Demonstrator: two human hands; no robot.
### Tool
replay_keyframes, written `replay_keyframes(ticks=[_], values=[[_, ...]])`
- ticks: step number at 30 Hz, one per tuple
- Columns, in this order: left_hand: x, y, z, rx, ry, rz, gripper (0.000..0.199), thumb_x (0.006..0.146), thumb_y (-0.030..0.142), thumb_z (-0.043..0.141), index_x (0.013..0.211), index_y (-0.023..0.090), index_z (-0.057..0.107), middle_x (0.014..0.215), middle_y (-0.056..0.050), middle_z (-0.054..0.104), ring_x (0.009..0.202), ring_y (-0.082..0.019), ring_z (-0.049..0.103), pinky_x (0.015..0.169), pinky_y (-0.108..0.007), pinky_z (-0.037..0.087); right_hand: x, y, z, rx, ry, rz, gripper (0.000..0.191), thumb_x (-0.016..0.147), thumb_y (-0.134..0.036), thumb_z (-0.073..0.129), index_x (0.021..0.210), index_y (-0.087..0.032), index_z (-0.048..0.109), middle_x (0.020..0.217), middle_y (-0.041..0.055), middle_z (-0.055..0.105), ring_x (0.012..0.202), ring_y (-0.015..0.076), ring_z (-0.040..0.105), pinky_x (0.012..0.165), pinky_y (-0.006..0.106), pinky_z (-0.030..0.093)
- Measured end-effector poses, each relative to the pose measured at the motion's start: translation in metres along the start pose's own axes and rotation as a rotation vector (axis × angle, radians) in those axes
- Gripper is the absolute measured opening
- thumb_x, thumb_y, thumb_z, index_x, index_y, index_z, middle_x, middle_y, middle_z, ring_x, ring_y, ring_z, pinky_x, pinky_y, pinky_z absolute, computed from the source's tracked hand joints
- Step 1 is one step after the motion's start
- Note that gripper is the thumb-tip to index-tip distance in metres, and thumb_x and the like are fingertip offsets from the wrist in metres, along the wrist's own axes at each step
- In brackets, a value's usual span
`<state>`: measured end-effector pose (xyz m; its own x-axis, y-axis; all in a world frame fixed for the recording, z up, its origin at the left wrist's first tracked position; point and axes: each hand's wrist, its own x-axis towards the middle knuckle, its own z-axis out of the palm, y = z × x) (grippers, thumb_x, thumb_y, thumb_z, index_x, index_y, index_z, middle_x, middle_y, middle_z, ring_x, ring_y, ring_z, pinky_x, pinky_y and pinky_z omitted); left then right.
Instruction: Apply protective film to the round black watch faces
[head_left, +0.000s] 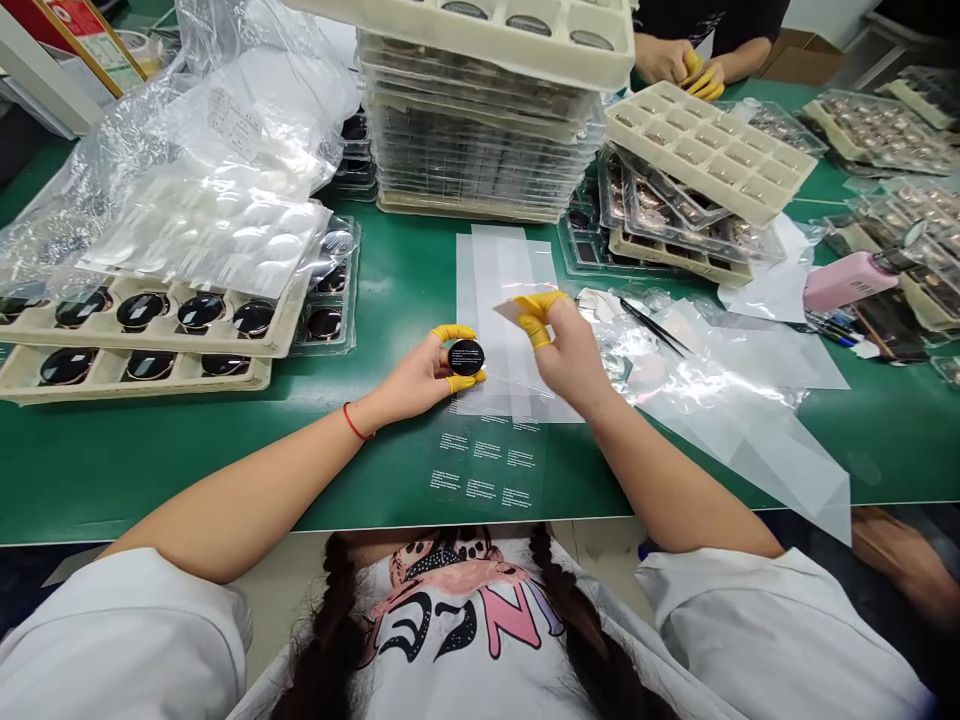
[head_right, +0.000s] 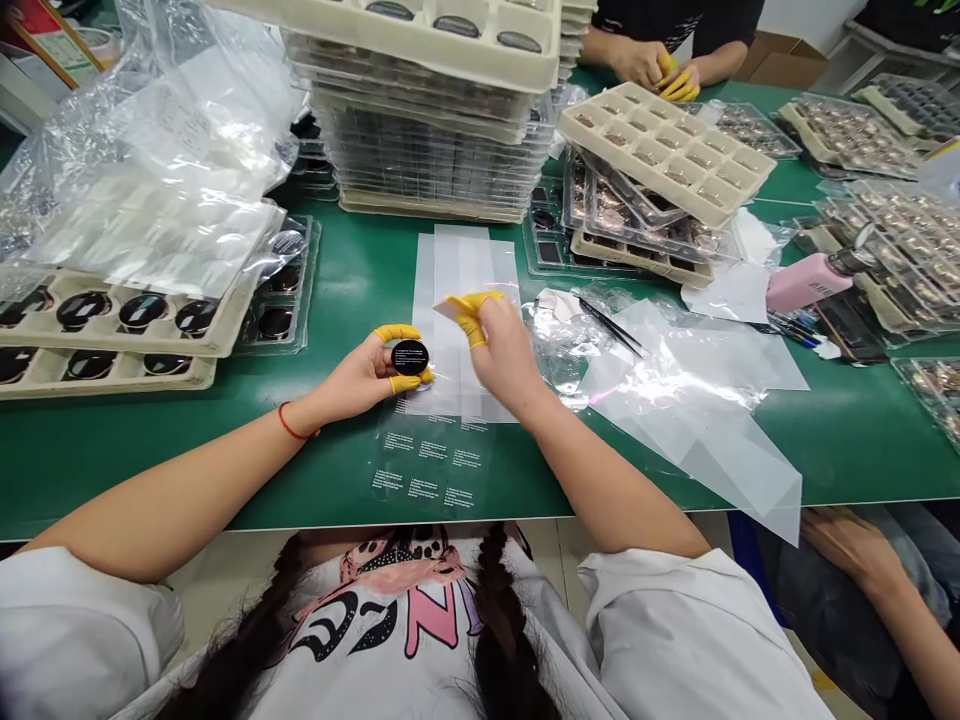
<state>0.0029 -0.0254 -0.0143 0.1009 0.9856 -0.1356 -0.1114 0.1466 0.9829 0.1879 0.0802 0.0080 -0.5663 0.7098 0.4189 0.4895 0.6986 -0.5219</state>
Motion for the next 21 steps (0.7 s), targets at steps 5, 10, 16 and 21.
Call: replay_keyframes(ticks=[5, 10, 16, 21], values=[[0.001, -0.004, -0.003, 0.067, -0.014, 0.067, 0.053, 0.077, 0.02, 0.071, 0.121, 0.019, 0.041, 0.092, -0.001, 0.065, 0.079, -0.011, 0.064, 0.069, -0.023, 0.05, -0.026, -0.027, 0.018, -0.139, -0.023, -0.32, 0.014, 0.094, -0.025, 0.045, 0.092, -0.019, 0.058, 0.086, 0.0084, 0.062, 0.082, 0.0219, 0.051, 0.07, 0.035, 0.041], [0.004, -0.009, -0.004, 0.064, -0.019, 0.11, 0.052, 0.08, 0.022, 0.07, 0.123, 0.019, 0.04, 0.1, -0.003, 0.064, 0.087, -0.013, 0.064, 0.076, -0.026, 0.052, -0.017, -0.018, 0.035, -0.263, -0.036, -0.291, 0.015, 0.092, -0.021, 0.04, 0.082, -0.019, 0.052, 0.08, 0.0096, 0.059, 0.076, 0.0225, 0.046, 0.066, 0.035, 0.036], [0.004, -0.006, -0.003, 0.036, -0.04, 0.068, 0.056, 0.079, 0.025, 0.072, 0.123, 0.02, 0.038, 0.095, -0.003, 0.067, 0.086, -0.016, 0.067, 0.078, -0.03, 0.053, 0.002, -0.007, 0.025, -0.189, -0.118, -0.236, 0.013, 0.091, -0.02, 0.04, 0.088, -0.019, 0.052, 0.086, 0.0096, 0.059, 0.08, 0.0226, 0.047, 0.07, 0.036, 0.037], [0.003, -0.002, -0.002, 0.026, -0.056, 0.052, 0.057, 0.077, 0.024, 0.073, 0.123, 0.018, 0.04, 0.095, -0.003, 0.067, 0.087, -0.016, 0.068, 0.08, -0.032, 0.053, -0.002, -0.008, 0.01, -0.205, -0.088, -0.389, 0.018, 0.091, -0.015, 0.043, 0.097, -0.022, 0.058, 0.092, 0.0062, 0.06, 0.09, 0.0213, 0.048, 0.09, 0.042, 0.037]])
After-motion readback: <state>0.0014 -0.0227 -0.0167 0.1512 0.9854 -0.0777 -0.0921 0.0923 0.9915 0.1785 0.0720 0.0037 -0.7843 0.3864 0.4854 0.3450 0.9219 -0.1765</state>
